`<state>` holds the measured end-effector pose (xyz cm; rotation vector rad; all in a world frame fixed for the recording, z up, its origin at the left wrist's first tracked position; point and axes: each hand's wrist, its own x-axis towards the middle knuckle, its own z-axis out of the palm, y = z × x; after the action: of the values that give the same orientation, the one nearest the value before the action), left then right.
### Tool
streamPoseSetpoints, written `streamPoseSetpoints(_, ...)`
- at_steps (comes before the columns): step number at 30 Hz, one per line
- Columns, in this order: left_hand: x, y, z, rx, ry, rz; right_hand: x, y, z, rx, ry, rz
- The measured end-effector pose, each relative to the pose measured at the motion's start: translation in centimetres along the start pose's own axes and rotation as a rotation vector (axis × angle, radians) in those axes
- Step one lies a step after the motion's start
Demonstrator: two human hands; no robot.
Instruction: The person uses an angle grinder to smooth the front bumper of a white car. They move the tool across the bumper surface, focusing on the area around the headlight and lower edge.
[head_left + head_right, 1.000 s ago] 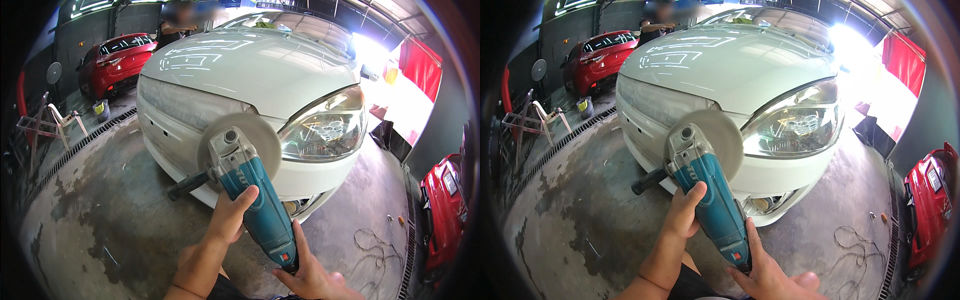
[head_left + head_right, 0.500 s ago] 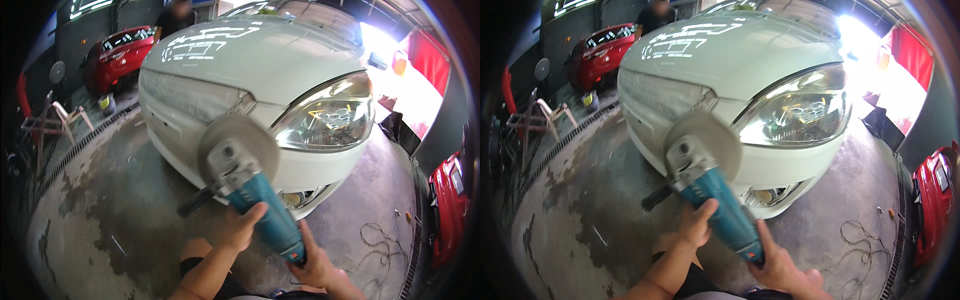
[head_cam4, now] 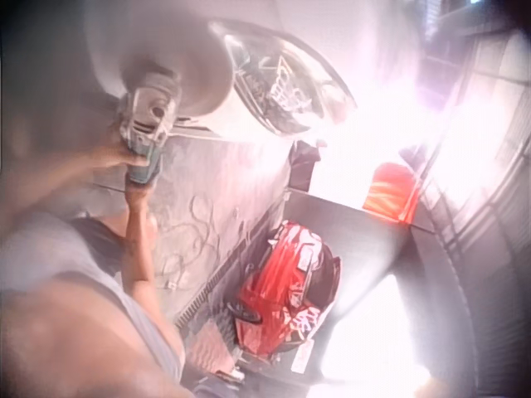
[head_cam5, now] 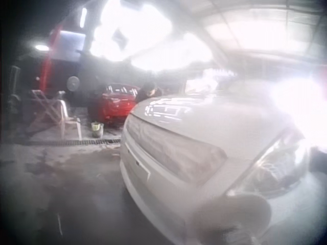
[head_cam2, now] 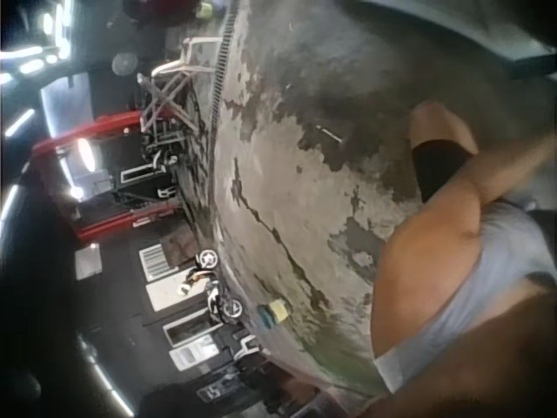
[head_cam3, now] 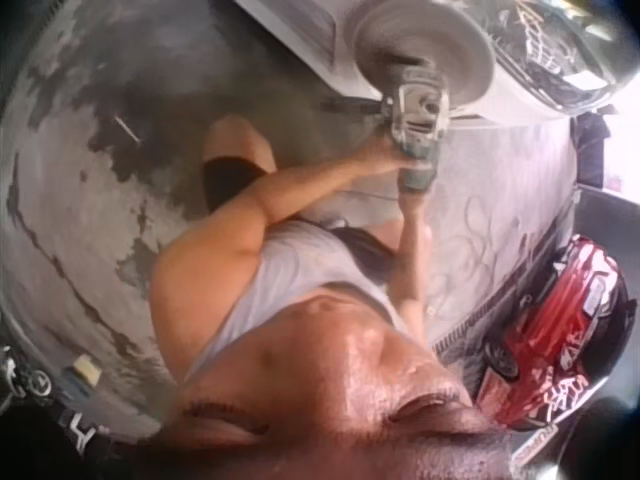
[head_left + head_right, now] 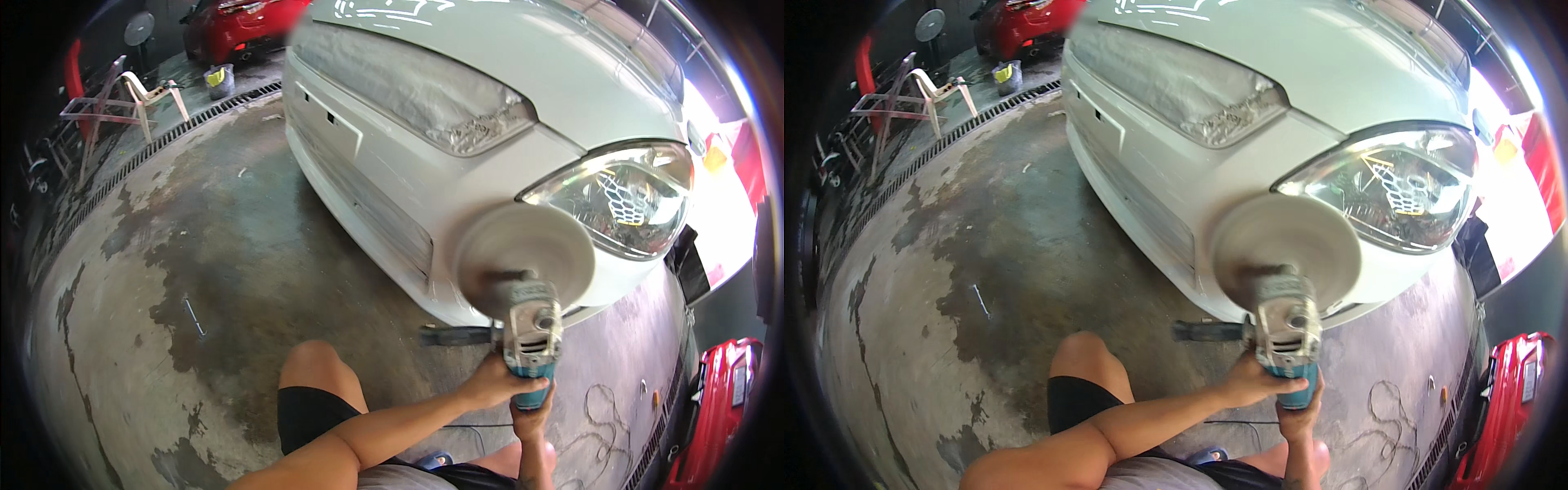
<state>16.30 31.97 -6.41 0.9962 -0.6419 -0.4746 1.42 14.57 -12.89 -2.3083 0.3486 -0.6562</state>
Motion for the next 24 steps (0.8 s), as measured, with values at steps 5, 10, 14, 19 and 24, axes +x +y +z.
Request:
streamPoseSetpoints(5,-1.2,2.4,-6.8,-0.006,0.197,0.019,3.3,-5.7,3.9,-0.068,-0.159,0.038)
streamPoseSetpoints(10,-3.1,-0.1,-14.8,-0.439,0.351,-0.037,6.6,-10.6,7.7,-0.251,-0.345,0.058)
streamPoseSetpoints(14,-2.8,1.4,-15.7,-0.499,0.413,0.07,7.6,-12.9,8.0,-0.247,-0.373,-0.009)
streamPoseSetpoints(19,-3.0,3.0,-11.1,-0.094,0.241,0.012,4.5,-10.3,6.1,-0.103,-0.259,0.058)
streamPoseSetpoints(24,-2.6,4.7,-5.3,0.099,0.012,0.029,0.1,-10.0,2.1,0.021,-0.143,0.104)
